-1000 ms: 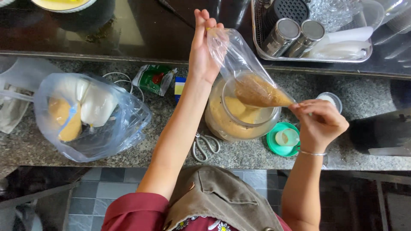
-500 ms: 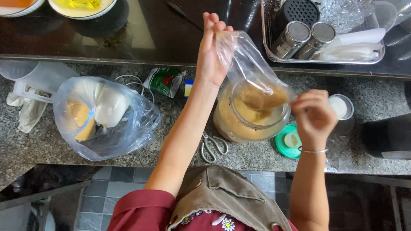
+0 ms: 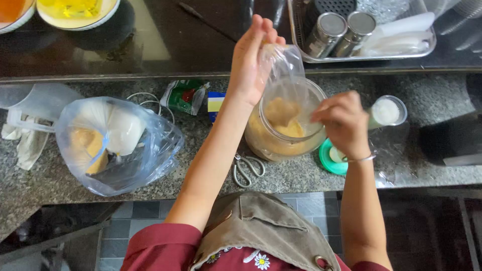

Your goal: The person retrieves small bags of powder from a larger plastic bag, cuts each open using scissors, and empties the contents into a large container.

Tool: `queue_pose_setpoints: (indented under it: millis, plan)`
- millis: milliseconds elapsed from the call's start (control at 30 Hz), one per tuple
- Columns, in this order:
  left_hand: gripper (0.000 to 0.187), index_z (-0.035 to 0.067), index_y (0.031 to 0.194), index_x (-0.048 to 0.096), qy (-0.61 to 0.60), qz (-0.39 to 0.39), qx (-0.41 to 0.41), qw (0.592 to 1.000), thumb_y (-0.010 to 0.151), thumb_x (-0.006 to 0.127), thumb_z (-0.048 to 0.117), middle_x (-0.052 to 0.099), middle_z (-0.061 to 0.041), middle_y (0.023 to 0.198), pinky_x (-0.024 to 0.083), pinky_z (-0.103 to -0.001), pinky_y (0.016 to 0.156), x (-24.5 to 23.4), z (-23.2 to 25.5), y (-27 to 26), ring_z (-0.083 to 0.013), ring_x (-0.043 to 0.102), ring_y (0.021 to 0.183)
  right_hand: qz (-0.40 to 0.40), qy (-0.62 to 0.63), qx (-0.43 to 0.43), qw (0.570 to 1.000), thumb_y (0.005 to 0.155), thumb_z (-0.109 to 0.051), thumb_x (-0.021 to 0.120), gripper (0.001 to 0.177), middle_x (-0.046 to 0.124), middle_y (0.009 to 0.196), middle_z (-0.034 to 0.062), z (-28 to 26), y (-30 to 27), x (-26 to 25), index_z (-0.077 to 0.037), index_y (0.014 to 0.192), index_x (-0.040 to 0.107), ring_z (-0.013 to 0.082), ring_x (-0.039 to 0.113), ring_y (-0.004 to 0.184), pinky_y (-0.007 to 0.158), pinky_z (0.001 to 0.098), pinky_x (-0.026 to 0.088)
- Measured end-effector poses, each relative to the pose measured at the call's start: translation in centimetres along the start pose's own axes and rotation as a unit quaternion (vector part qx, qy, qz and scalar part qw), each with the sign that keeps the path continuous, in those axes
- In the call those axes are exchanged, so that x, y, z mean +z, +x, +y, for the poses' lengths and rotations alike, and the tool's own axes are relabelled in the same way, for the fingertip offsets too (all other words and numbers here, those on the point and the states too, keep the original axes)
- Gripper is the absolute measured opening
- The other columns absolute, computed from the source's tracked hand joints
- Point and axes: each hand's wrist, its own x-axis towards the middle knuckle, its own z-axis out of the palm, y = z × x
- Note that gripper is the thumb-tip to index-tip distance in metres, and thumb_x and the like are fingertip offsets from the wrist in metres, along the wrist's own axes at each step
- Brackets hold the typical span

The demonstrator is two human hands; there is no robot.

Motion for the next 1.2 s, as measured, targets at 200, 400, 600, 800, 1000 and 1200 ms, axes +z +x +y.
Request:
queue_pose_setpoints:
  millis: [200,400,600,800,1000,1200]
  plan:
    - [0.028,0.007,0.104,0.065,0.021,0.006,-0.025,0.999,0.106,0.066,0.035,0.062,-0.001,0.090,0.052,-0.035,0.097,1.0,1.0,-0.8,-0.0172,0.064,0.097,-0.043,-0.004,0.015,0.999,0.080,0.007,0.079,0.022,0.068,0.099,0.0041,-0.2,0.2,-1.4,-0.011,0.090,0.073,0.0229,0.064,0.099,0.085,0.0358,0.051]
    - [0.029,0.007,0.104,0.064,0.033,0.020,-0.033,0.999,0.106,0.065,0.036,0.061,-0.001,0.090,0.051,-0.034,0.095,1.3,0.6,-1.8,-0.0172,0.062,0.096,-0.140,0.023,0.023,0.990,0.080,0.002,0.080,0.019,0.071,0.100,0.0037,-0.7,2.2,-2.7,-0.008,0.094,0.073,0.0236,0.065,0.097,0.088,0.0369,0.051]
    - [0.030,0.008,0.102,0.063,0.021,-0.011,-0.034,0.999,0.108,0.065,0.037,0.059,-0.001,0.090,0.050,-0.033,0.091,1.7,0.7,-3.0,-0.0165,0.060,0.097,-0.179,0.018,0.050,0.982,0.076,-0.014,0.085,0.050,0.069,0.106,0.0081,-2.3,4.6,-5.4,-0.006,0.120,0.063,0.0255,0.064,0.099,0.092,0.0385,0.051]
    - [0.031,0.004,0.122,0.062,0.025,0.014,0.012,1.000,0.110,0.065,0.033,0.064,-0.008,0.109,0.051,-0.036,0.099,3.7,-0.9,-3.4,-0.0208,0.061,0.106,-0.125,0.037,0.003,0.991,0.077,-0.027,0.088,0.070,0.063,0.119,0.0183,-3.8,6.4,-2.6,-0.003,0.135,0.057,0.0308,0.064,0.108,0.089,0.0370,0.055]
    - [0.050,0.010,0.152,0.047,0.073,-0.011,0.120,0.990,0.110,0.059,0.036,0.058,-0.010,0.143,0.045,-0.035,0.111,3.1,2.0,-5.6,-0.0183,0.057,0.124,-0.050,-0.063,-0.007,0.997,0.089,-0.021,0.091,0.052,0.071,0.110,0.0107,-2.0,6.0,0.3,-0.005,0.130,0.063,0.0245,0.071,0.093,0.080,0.0332,0.057]
    - [0.052,0.005,0.143,0.054,0.209,-0.031,-0.204,0.956,0.101,0.066,0.032,0.065,-0.010,0.128,0.048,-0.042,0.110,-2.3,5.4,-19.3,-0.0232,0.063,0.122,-0.035,-0.074,-0.020,0.996,0.091,-0.014,0.088,0.019,0.070,0.090,0.0060,-1.6,5.0,0.2,-0.009,0.107,0.078,0.0198,0.069,0.078,0.068,0.0321,0.055]
